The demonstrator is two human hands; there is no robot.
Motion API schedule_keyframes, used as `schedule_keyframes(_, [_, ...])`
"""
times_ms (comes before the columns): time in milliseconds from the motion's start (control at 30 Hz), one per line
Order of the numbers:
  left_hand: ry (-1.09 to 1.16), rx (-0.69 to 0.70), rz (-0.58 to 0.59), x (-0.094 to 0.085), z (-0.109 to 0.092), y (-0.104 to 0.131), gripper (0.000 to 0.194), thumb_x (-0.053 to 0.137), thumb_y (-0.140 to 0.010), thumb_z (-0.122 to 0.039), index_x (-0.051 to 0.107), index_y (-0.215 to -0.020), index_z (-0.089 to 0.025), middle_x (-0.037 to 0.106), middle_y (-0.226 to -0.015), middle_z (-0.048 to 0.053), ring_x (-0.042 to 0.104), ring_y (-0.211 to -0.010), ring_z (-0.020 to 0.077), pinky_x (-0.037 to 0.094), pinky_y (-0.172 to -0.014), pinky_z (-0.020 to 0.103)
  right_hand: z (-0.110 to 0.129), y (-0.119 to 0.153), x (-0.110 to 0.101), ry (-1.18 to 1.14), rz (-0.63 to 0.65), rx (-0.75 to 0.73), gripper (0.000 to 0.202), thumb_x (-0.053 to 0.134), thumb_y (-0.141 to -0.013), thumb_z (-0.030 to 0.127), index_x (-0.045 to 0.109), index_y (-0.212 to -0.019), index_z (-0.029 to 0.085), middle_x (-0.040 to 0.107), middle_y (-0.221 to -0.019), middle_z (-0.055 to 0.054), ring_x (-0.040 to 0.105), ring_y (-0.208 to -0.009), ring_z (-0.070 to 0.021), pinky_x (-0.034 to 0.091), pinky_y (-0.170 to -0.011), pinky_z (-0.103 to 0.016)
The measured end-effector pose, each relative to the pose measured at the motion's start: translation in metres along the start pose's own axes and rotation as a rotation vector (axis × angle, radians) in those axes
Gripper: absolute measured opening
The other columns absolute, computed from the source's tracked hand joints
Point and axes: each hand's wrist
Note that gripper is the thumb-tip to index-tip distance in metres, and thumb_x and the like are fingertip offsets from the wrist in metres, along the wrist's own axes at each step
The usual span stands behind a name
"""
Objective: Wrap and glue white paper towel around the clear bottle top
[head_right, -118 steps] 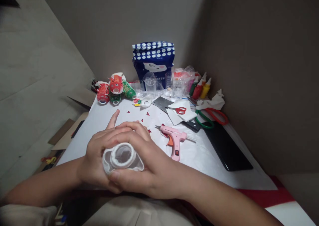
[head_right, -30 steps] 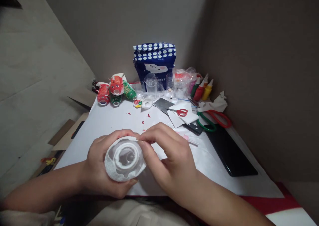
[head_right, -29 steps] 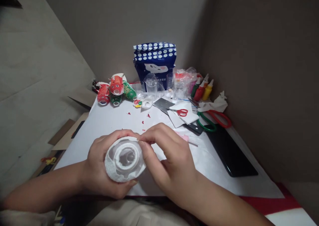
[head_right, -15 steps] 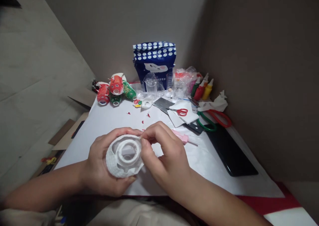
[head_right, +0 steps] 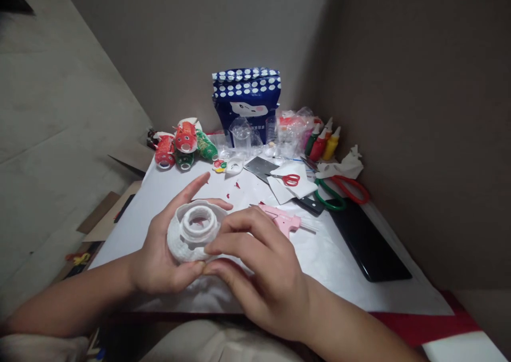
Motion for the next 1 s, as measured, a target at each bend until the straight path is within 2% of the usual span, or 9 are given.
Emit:
schedule_keyframes(133, [0.081, -0.020, 0.063, -0.004, 0.003, 0.001, 0.111, 0.064, -0.064, -0.016, -0.001, -0.154, -0.020, 0.056, -0.135, 0.018, 0.062, -0.116, 0.0316, 0.050, -0.100, 0.047, -0.003, 0.002, 0.003, -0.032, -0.028, 0.003, 0.031, 0.059, -0.082, -0.001, 0.059, -0.101, 0.023, 0.055, -0.099, -0.005, 0.057, -0.093, -0.0193, 0.051, -0.080, -0.034])
schedule_keyframes(233, [0.150, -0.042, 0.098, -0.006, 0.006, 0.003, 0.112, 0.061, -0.067, -0.013, -0.009, -0.154, -0.022, 0.048, -0.142, 0.019, 0.058, -0.121, 0.0323, 0.049, -0.101, 0.049, -0.004, 0.003, 0.006, -0.039, -0.057, 0.044, 0.030, 0.058, -0.082, -0.002, 0.058, -0.098, 0.023, 0.053, -0.099, -0.004, 0.055, -0.093, -0.0176, 0.049, -0.079, -0.032])
schedule_keyframes(333, [0.230, -0.055, 0.100, -0.004, 0.008, 0.004, 0.111, 0.064, -0.070, -0.018, -0.010, -0.154, -0.022, 0.045, -0.143, 0.019, 0.056, -0.122, 0.0332, 0.046, -0.102, 0.051, -0.004, 0.002, 0.007, -0.048, -0.074, 0.054, 0.025, 0.059, -0.083, 0.000, 0.057, -0.097, 0.021, 0.052, -0.100, -0.004, 0.054, -0.095, -0.0164, 0.047, -0.081, -0.030])
schedule_keyframes(467, [0.302, -0.115, 0.034, 0.000, 0.008, 0.006, 0.111, 0.067, -0.074, -0.030, -0.010, -0.154, -0.024, 0.045, -0.142, 0.017, 0.055, -0.120, 0.0327, 0.042, -0.103, 0.051, -0.001, -0.001, 0.006, -0.039, -0.066, 0.003, 0.021, 0.061, -0.083, 0.001, 0.059, -0.095, 0.019, 0.053, -0.102, -0.005, 0.053, -0.097, -0.0165, 0.047, -0.082, -0.030])
schedule_keyframes(700, [0.323, -0.083, 0.087, -0.001, 0.008, 0.006, 0.106, 0.065, -0.078, -0.035, -0.009, -0.154, -0.029, 0.047, -0.138, 0.011, 0.055, -0.117, 0.0306, 0.041, -0.102, 0.047, 0.006, -0.008, 0.007, -0.054, -0.092, 0.019, 0.018, 0.062, -0.084, 0.002, 0.059, -0.093, 0.017, 0.055, -0.095, -0.004, 0.055, -0.092, -0.0162, 0.047, -0.079, -0.031])
schedule_keyframes(800, [0.287, -0.051, 0.076, 0.000, 0.009, 0.005, 0.106, 0.063, -0.078, -0.037, -0.011, -0.154, -0.027, 0.047, -0.134, 0.010, 0.054, -0.115, 0.0287, 0.040, -0.102, 0.046, 0.008, -0.007, 0.008, -0.032, -0.110, 0.044, 0.017, 0.062, -0.084, 0.002, 0.060, -0.091, 0.017, 0.055, -0.095, -0.004, 0.055, -0.091, -0.0152, 0.047, -0.078, -0.029])
schedule_keyframes(1000, [0.145, 0.019, 0.008, 0.005, 0.010, 0.005, 0.108, 0.062, -0.076, -0.032, -0.013, -0.153, -0.026, 0.042, -0.130, 0.010, 0.050, -0.114, 0.0267, 0.036, -0.104, 0.046, 0.012, -0.007, 0.011, 0.005, -0.147, 0.060, 0.013, 0.063, -0.084, 0.004, 0.060, -0.089, 0.016, 0.054, -0.094, -0.004, 0.054, -0.090, -0.0143, 0.046, -0.079, -0.027])
Point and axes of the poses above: each hand's wrist, its own y-axis away from the middle knuckle, its own x-axis out of the palm, z = x × y
